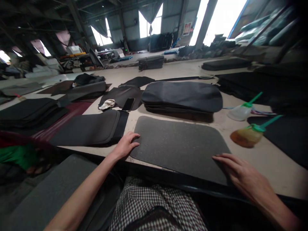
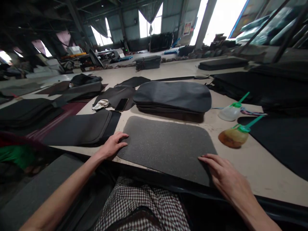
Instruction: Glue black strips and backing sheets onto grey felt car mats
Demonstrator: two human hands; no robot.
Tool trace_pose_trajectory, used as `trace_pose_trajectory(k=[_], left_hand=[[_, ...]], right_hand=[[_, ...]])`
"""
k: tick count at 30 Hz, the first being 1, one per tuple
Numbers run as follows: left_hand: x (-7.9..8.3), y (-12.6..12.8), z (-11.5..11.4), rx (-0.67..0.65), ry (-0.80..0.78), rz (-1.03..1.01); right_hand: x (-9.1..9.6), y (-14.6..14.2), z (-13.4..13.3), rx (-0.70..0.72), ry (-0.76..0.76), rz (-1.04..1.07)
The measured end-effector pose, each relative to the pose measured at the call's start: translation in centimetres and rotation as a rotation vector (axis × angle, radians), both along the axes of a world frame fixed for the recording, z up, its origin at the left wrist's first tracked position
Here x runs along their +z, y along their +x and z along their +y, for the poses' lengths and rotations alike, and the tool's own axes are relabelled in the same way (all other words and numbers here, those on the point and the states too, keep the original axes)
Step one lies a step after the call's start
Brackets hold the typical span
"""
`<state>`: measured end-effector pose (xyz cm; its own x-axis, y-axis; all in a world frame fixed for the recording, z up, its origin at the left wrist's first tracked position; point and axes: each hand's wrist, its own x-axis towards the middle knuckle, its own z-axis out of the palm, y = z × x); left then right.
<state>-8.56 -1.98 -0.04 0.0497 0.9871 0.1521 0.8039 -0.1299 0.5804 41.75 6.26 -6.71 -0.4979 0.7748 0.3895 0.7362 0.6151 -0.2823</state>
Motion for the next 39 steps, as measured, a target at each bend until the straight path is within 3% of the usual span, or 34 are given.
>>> trace_pose_trajectory(k=[7,13,16,18,20,22,24,26,28,32,35,39], left_hand=[[-0.7,0.9,-0.7,0.146,0.141,0.131],[-2.3,-0.1,-0.3,0.083,0.060,0.111],[-1.8,0.7,0.2,0.149,0.117,0.161],[-0.7,2.8,0.7,0.139,0.181,0.207],[0.4,5.9,1.4,0.023,0.175,0.237],[1.2,9.6,2.4,-0.179,0.110,0.271],[1.3,12.6,3.7,-0.370,0.067,0.327],[1.0,14.0,5.0,-0.443,0.086,0.392],[0.4,13.5,6.4,-0.380,0.136,0.454],[-1.8,9.4,8.7,-0.183,0.145,0.561],[-3.2,7.2,9.6,-0.162,0.090,0.615],[-4.1,6.9,9.4,-0.149,0.092,0.680]], right_hand=[[0.7,-0.9,-1.0,-0.058,-0.006,0.013],[1.0,-1.5,-0.7,-0.065,0.019,0.092],[1.3,-1.5,-0.6,-0.071,0.011,0.100],[1.3,-1.5,-0.7,-0.072,0.000,0.104],[1.1,-1.4,-0.7,-0.074,-0.007,0.109],[1.0,-1.4,-0.7,-0.076,-0.009,0.112],[1.1,-1.4,-0.8,-0.078,-0.016,0.117],[1.7,-1.6,-1.1,-0.082,-0.039,0.126],[2.4,-1.8,-1.6,-0.085,-0.066,0.138],[3.6,-2.6,-2.5,-0.115,-0.113,0.179],[3.7,-2.8,-2.7,-0.128,-0.160,0.238],[4.0,-1.8,-2.1,-0.215,-0.222,0.405]])
